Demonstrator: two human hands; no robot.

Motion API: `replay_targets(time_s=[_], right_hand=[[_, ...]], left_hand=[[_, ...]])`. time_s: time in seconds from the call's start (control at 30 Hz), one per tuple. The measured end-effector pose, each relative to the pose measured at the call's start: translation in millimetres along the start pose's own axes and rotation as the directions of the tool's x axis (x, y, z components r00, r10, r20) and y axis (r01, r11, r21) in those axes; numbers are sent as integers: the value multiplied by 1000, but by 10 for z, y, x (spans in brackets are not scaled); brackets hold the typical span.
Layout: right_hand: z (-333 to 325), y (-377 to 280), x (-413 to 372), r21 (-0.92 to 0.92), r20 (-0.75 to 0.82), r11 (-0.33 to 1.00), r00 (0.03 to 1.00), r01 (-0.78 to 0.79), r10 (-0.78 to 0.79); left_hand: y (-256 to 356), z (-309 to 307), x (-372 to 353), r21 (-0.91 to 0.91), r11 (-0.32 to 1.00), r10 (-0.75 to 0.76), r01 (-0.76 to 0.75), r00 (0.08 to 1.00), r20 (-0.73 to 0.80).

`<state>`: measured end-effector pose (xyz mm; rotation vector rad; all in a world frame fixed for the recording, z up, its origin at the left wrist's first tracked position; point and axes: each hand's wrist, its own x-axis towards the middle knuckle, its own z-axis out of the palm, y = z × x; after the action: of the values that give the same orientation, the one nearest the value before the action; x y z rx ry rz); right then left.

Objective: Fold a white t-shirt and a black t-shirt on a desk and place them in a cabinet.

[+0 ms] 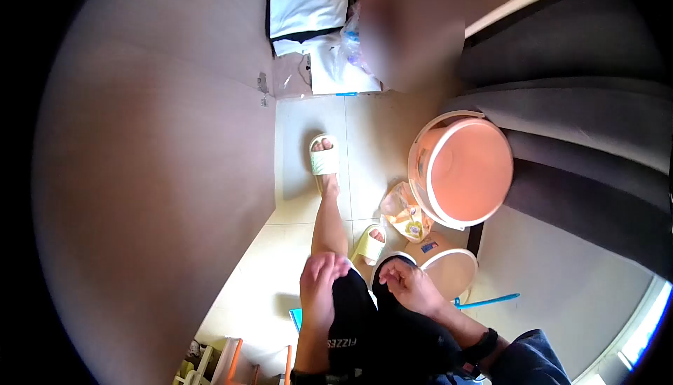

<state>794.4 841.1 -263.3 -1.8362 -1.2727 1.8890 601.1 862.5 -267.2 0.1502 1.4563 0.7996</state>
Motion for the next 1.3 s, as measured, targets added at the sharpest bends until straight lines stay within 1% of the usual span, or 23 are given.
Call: replay_targets(time_s=[0.07, 0.17, 0.23, 0.27, 0.33, 0.43, 0.5, 0.57, 0.63, 0.7, 0.77, 0.8, 0.87, 0.93, 0.97, 1.03, 1.07, 1.1, 1.17, 1.2, 1.23, 1.27, 1.3], right_hand=[[155, 118, -478, -8, 18, 1000, 1000, -25, 26], [309, -49, -1103, -49, 47, 999, 999, 17, -15], [401, -141, -1420, -77, 91, 995, 994, 61, -54], [477, -178, -1523, -103, 115, 994, 993, 36, -24], [670, -304, -1764, -137, 148, 990, 989, 29, -8], [1041, -721, -1965, -235, 171, 968, 984, 89, -49], [1311, -1085, -2033, -317, 273, 933, 959, 169, -81], [1618, -1447, -2048, -337, 326, 903, 933, 266, -153], [2122, -1768, -1958, -336, 372, 883, 908, 327, -195], [2631, -2230, -1813, -388, 419, 873, 900, 296, -120], [3228, -2692, -1768, -450, 464, 790, 865, 416, -191], [3527, -2971, -1796, -390, 492, 834, 854, 390, -170], [4067, -3251, -1679, -248, 621, 841, 745, 480, -243], [4590, -3500, -1597, -191, 728, 790, 624, 583, -284], [4807, -3602, -1580, -185, 762, 792, 594, 582, -258], [5201, -3798, -1595, -247, 803, 735, 558, 631, -209], [5366, -3901, -1615, -265, 803, 792, 581, 550, -134], [5550, -3925, -1483, -290, 827, 755, 551, 588, -111], [5774, -4023, -1308, -392, 824, 705, 567, 590, -16], [5778, -4085, -1304, -402, 833, 707, 553, 582, 18], [5959, -4097, -1120, -429, 829, 712, 555, 556, 66], [6163, -4021, -768, -407, 849, 707, 526, 579, 58], [6277, -4256, -824, -464, 825, 680, 557, 567, 98]], left_hand=[[-187, -499, -530, 106, 994, 21, -21, 1000, 2], [-151, -1168, -1333, 110, 994, 14, -5, 997, -79], [-197, -1619, -1766, 173, 984, 67, -52, 995, -81], [-236, -1821, -1942, 162, 984, 88, -73, 993, -83], [-284, -2186, -2392, 151, 987, 75, -45, 978, -197], [-394, -2722, -2992, 36, 997, 82, -75, 954, -290], [-302, -2941, -3293, -82, 992, 69, -98, 949, -306], [-459, -3430, -3477, -141, 982, 77, -126, 947, -312], [-245, -3717, -3711, -201, 952, 149, -229, 925, -349], [-46, -4152, -3908, -162, 951, 204, -264, 928, -312], [69, -4676, -4134, -91, 916, 326, -390, 858, -397], [156, -4886, -4253, -122, 873, 368, -472, 802, -470], [357, -5245, -4533, -112, 801, 407, -589, 671, -620], [441, -5627, -4681, -86, 747, 384, -659, 533, -754], [406, -5775, -4767, -94, 743, 370, -663, 524, -767], [411, -6067, -4818, -163, 626, 329, -762, 448, -831], [397, -6210, -4798, -181, 615, 312, -768, 447, -839], [397, -6390, -4776, -188, 603, 301, -775, 439, -847], [476, -6625, -4696, -218, 611, 288, -761, 470, -834], [491, -6620, -4757, -219, 593, 296, -775, 463, -835], [573, -6802, -4635, -181, 634, 277, -751, 440, -854], [431, -7130, -4364, -200, 651, 267, -732, 468, -843], [298, -7284, -4241, -198, 667, 264, -719, 476, -839]])
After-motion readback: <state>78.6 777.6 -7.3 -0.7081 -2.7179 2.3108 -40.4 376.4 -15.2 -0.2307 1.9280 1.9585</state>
